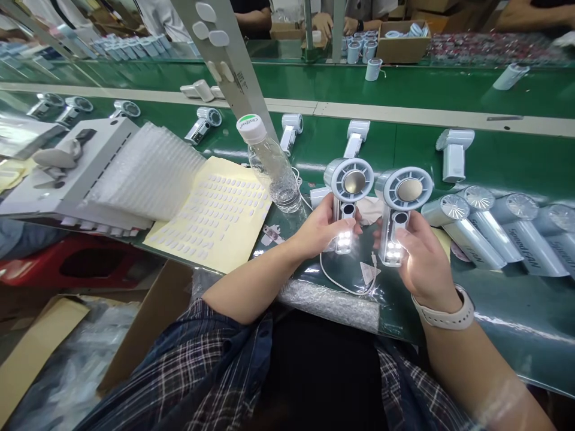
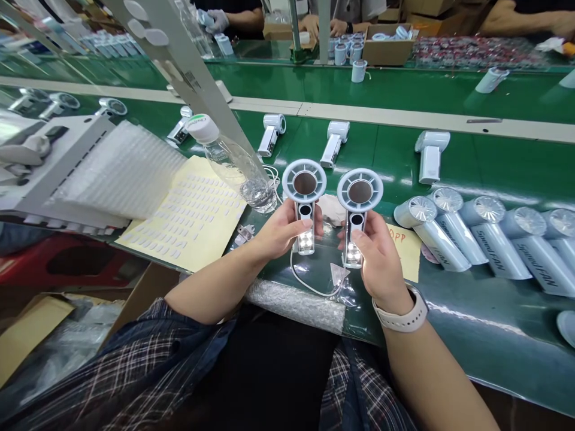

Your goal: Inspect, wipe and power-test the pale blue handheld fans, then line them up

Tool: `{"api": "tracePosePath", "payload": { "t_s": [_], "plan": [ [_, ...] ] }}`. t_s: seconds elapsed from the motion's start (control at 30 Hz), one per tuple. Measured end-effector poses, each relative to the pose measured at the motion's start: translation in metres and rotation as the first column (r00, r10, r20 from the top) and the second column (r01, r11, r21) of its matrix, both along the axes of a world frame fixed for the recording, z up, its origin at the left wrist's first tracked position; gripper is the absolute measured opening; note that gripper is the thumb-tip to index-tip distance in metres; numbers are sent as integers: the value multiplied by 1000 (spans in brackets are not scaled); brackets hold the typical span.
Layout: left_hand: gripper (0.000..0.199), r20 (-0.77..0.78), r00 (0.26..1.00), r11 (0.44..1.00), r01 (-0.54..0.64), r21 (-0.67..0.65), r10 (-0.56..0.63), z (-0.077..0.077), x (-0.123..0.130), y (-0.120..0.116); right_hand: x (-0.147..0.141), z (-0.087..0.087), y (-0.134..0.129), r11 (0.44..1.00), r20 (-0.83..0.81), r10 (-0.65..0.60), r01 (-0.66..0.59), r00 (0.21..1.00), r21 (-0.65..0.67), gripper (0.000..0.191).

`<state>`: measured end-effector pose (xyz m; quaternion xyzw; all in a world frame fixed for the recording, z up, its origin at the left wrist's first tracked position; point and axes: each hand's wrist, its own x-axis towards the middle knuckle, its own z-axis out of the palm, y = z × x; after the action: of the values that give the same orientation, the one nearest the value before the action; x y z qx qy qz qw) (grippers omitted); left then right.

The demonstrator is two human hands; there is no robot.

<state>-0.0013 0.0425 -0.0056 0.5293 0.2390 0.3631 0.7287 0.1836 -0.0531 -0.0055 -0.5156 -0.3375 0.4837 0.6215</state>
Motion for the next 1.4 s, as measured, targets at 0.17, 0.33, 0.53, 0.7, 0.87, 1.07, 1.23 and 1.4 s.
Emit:
{"api": "tracePosePath", "payload": {
  "t_s": [0.17,0.33,0.53,0.7,0.87,1.07,1.23,1.4],
  "plan": [
    [75,-188,974,988,-139,-65,125,-2,0,-1,2,-1,3,997,-92,-21,14,996,-77,31],
    [62,-74,997,992,-34,-123,25,1,-2,-5,2,3,4,995,-206,96,-102,974,-19,44],
    [59,71,997,999,31,27,-33,11,-15,-19,-3,9,-10,996,-108,94,-93,990,12,34],
    [56,142,985,995,102,-19,-98,15,-17,-24,-4,13,-14,994,-133,52,-39,990,104,28],
    [61,140,986,983,106,-147,-85,18,-12,-18,-1,16,-7,995,-121,86,-78,989,63,26],
    [65,129,950,919,307,-247,-283,15,-9,-14,-1,19,-9,987,-218,139,-154,966,-52,36],
    [59,144,966,935,244,-256,-213,6,-4,-13,1,17,-9,989,-199,133,-144,971,-42,34],
    [53,183,968,923,224,-313,-173,9,-4,-8,5,18,-7,995,-200,96,-94,975,21,33]
  ]
}}
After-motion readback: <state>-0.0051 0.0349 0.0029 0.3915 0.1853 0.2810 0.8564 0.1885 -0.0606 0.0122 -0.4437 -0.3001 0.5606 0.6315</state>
